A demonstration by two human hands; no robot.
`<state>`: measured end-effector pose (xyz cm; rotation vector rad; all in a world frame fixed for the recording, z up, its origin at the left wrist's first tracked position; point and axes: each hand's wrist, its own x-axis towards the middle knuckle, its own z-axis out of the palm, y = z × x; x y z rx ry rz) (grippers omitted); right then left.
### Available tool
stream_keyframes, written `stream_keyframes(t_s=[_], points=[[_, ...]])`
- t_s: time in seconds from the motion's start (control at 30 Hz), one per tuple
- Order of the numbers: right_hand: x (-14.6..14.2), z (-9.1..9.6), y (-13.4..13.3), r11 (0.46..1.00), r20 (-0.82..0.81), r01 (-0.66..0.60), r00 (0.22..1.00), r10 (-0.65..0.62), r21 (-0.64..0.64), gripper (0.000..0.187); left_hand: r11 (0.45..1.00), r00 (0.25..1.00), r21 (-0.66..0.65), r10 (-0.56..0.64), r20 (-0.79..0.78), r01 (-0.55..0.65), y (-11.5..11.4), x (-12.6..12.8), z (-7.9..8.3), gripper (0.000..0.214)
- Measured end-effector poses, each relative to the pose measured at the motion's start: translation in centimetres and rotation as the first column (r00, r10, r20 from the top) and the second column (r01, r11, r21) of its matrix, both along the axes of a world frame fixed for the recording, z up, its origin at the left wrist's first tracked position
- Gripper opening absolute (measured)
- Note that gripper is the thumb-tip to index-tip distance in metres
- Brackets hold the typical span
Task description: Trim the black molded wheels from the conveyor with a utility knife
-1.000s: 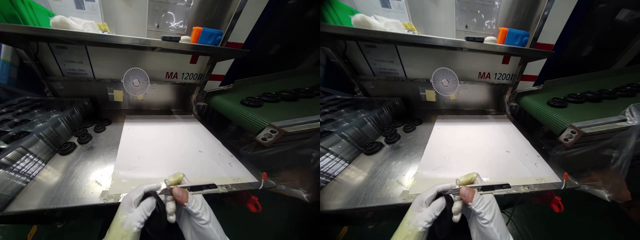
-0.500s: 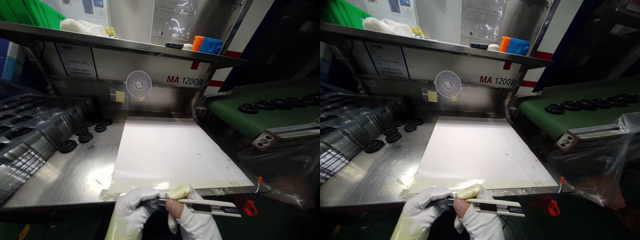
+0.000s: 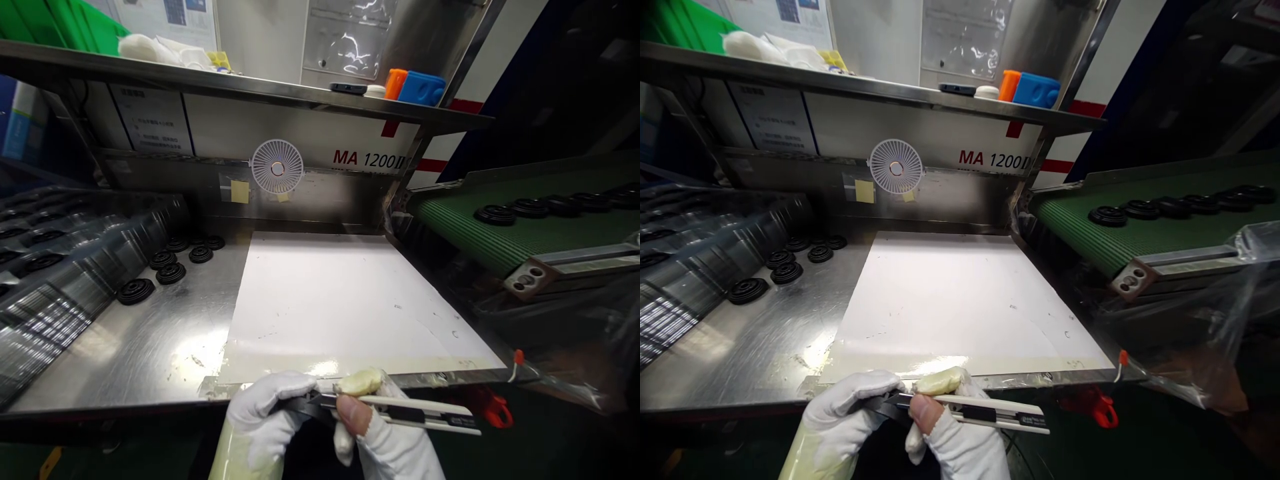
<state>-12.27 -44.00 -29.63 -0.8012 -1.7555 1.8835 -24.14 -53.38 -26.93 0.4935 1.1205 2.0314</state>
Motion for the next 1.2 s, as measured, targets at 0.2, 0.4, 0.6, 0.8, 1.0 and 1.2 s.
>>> stream_keyframes(t_s=[0.2, 0.4, 0.6, 0.8, 1.0, 1.2], points=[[0.4, 0.4, -0.5, 1.000, 0.002, 0.005, 1.000, -0.005, 0.030, 0.017, 0.999, 0.999, 0.017, -0.029, 0.018, 0.029, 0.0, 0.1, 0.0, 0.014], [0.3, 1.1, -0.7, 0.999, -0.002, 0.013, 1.000, -0.012, 0.039, 0.011, 0.999, 0.996, -0.044, 0.020, -0.087, -0.024, 0.0, -0.3, -0.8, 0.019], [0.3, 1.8, -1.1, 0.999, 0.002, -0.034, 0.999, 0.034, 0.017, 0.018, 0.999, 0.999, -0.016, -0.044, -0.017, 0.043, -0.2, -0.3, -0.7, 0.017], [1.2, 3.1, -0.5, 0.988, 0.029, -0.146, 0.989, 0.147, -0.043, 0.022, 0.985, 0.986, -0.072, -0.160, -0.036, 0.158, 0.3, -0.3, -0.5, 0.012], [0.6, 4.8, 1.6, 0.971, 0.057, -0.204, 0.976, 0.212, -0.125, 0.023, 0.956, 0.956, -0.020, -0.292, 0.006, 0.292, 0.6, -0.3, -1.1, 0.011], [-0.3, 6.0, 1.0, 0.942, 0.016, -0.176, 0.982, 0.188, -0.287, 0.027, 0.942, 0.936, -0.009, -0.332, 0.120, 0.335, 0.7, 0.1, -1.2, 0.019]])
